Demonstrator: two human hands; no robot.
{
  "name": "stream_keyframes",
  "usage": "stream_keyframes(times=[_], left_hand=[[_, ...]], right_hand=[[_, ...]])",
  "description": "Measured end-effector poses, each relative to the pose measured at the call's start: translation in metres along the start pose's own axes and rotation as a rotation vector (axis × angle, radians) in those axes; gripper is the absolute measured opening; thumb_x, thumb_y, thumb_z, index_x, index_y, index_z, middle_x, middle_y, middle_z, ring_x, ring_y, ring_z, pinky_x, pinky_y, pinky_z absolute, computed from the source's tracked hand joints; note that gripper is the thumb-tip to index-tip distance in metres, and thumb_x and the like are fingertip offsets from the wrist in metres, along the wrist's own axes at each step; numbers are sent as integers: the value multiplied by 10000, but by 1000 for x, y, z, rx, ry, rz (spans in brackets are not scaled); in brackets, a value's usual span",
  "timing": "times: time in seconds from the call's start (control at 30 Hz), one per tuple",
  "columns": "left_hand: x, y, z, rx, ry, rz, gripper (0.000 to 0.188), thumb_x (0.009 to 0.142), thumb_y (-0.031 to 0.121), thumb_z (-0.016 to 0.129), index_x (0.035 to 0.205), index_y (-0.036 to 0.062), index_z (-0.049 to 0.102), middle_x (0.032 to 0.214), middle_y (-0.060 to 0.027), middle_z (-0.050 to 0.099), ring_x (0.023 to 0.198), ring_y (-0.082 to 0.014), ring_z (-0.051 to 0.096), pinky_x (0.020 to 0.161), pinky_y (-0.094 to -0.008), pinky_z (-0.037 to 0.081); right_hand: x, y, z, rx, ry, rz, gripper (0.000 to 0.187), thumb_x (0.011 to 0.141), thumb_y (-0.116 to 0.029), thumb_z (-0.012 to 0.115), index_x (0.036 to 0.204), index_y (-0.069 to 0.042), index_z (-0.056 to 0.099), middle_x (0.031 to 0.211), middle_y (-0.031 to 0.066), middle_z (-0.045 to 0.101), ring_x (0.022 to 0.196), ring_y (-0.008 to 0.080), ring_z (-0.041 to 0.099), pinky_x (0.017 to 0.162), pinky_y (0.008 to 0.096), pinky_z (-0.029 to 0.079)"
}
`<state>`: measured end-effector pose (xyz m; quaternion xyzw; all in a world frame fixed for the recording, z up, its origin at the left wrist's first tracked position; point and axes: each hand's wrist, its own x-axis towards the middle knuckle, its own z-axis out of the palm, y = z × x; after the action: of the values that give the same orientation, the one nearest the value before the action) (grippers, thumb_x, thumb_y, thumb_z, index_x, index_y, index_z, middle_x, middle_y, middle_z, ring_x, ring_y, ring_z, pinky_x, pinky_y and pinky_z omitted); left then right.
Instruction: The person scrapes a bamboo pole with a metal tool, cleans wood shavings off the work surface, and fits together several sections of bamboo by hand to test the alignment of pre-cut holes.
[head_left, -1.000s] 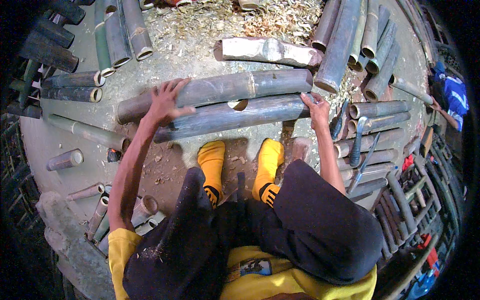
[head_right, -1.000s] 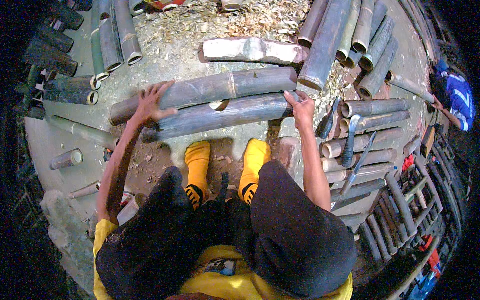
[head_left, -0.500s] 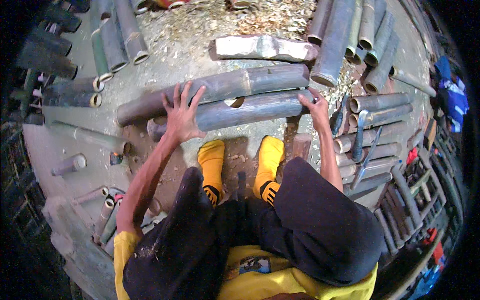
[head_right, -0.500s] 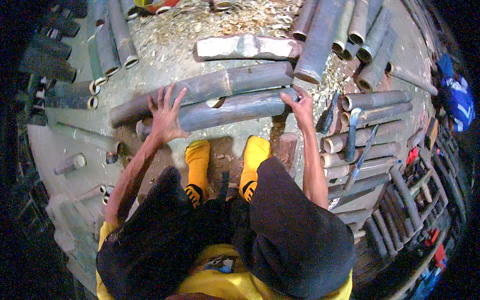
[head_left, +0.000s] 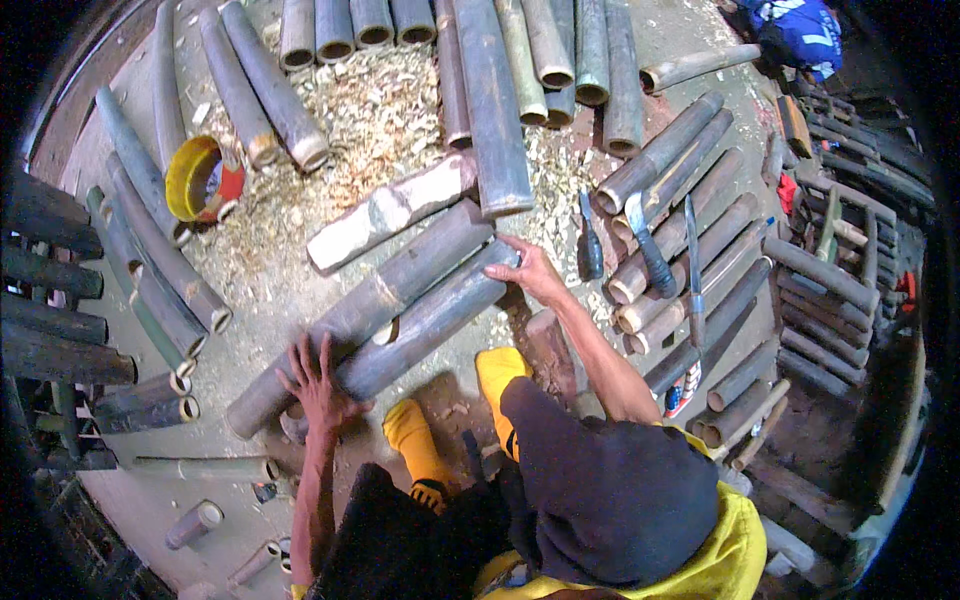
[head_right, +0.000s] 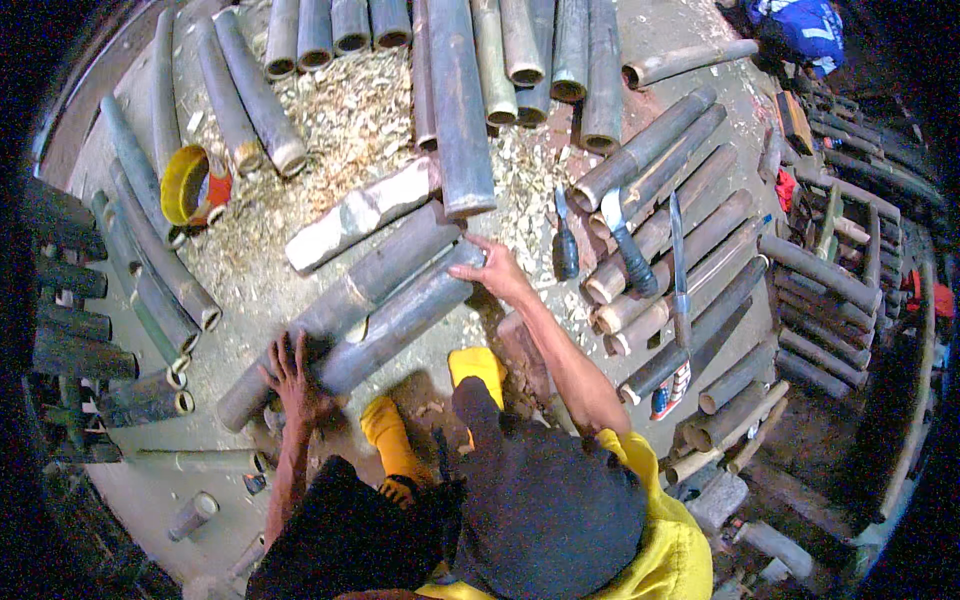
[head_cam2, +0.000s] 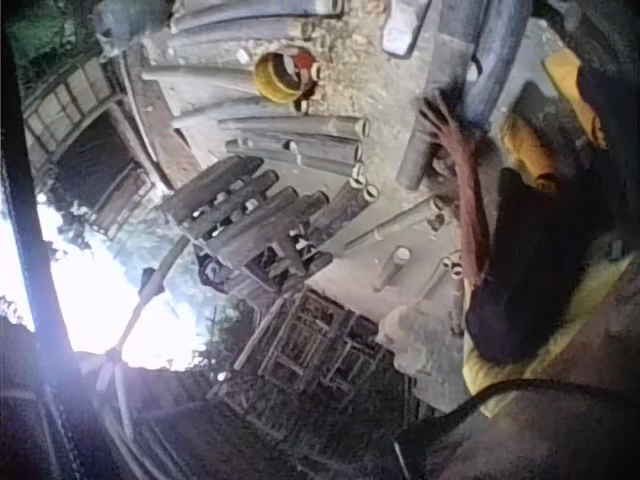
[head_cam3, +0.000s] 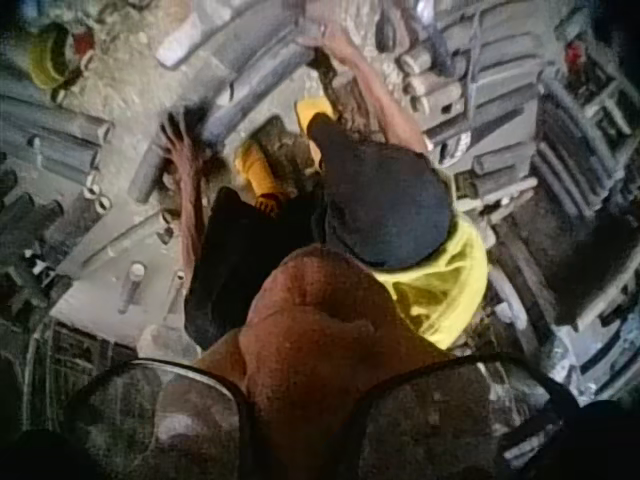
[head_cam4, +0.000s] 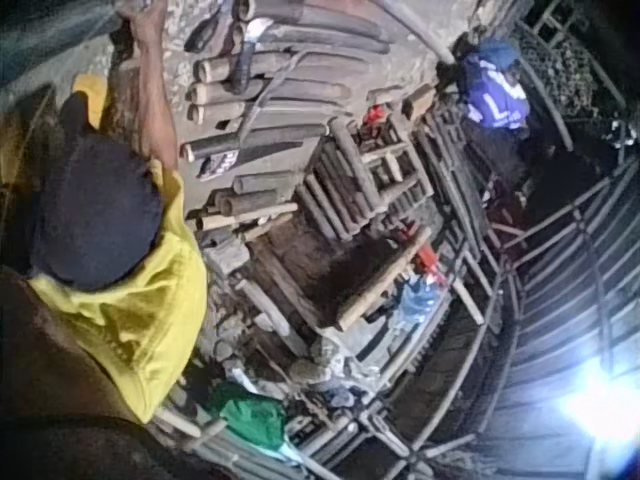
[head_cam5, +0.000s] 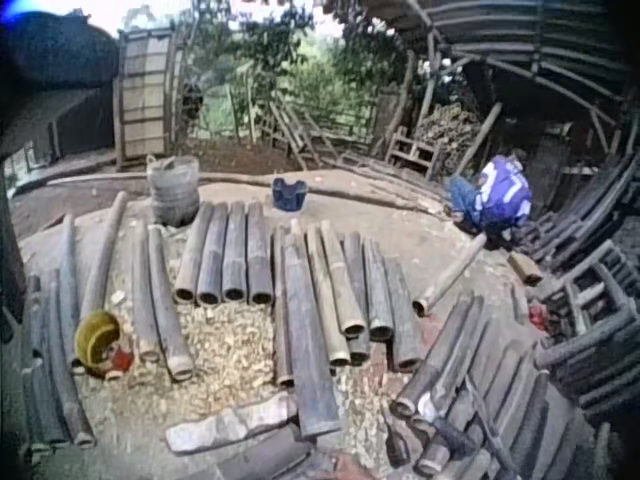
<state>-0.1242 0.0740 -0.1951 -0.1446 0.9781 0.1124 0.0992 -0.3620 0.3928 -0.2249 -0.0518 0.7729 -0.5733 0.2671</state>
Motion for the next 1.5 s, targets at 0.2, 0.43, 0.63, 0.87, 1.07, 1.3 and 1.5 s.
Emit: stream_keyframes(times=[0.2,0.43,0.63,0.87,1.07,1.3,1.5], left_hand=[[0,-8,-3,46,-32,1,1314,274,496,803,1415,213,217,1457,-163,180,1354,-376,117,1023,-647,4],[-2,-5,0,57,11,27,1359,257,492,810,1424,180,188,1464,-174,148,1349,-393,108,1009,-657,10],[-2,-10,2,43,31,18,1299,301,428,813,1420,201,194,1451,-164,173,1337,-388,144,1011,-654,42],[3,-4,-8,-70,22,42,1289,258,470,796,1397,216,250,1426,-164,210,1315,-396,183,1008,-666,50],[-2,-11,-5,-40,60,59,1285,278,490,791,1402,208,236,1424,-175,206,1328,-392,158,1010,-661,30],[3,-5,-11,-111,-3,53,1289,269,448,821,1395,201,245,1427,-170,193,1339,-382,133,1022,-645,16],[0,-11,-5,-43,17,42,1329,219,466,826,1391,206,256,1424,-146,209,1338,-382,124,1027,-638,24]], right_hand=[[1,-23,2,-119,51,42,669,617,-202,832,1166,43,538,1053,133,625,957,208,588,859,318,460],[4,-15,3,35,3,109,761,592,-263,840,1196,59,508,1106,170,597,983,222,574,887,314,434],[9,-13,4,-35,-63,116,776,590,-274,839,1205,52,496,1147,174,573,1024,237,557,884,318,430],[3,-11,3,-24,1,73,761,592,-271,838,1204,33,504,1120,173,577,1020,227,547,903,311,408],[-1,-22,9,-65,35,60,723,611,-274,826,1180,50,520,1109,176,582,1014,236,550,909,324,405],[2,-3,5,-76,37,-8,697,628,-285,813,1176,37,525,1085,169,593,996,235,559,898,334,419],[9,-25,2,-21,-84,135,713,634,-283,810,1195,21,493,1106,174,579,1008,262,552,885,352,431]])
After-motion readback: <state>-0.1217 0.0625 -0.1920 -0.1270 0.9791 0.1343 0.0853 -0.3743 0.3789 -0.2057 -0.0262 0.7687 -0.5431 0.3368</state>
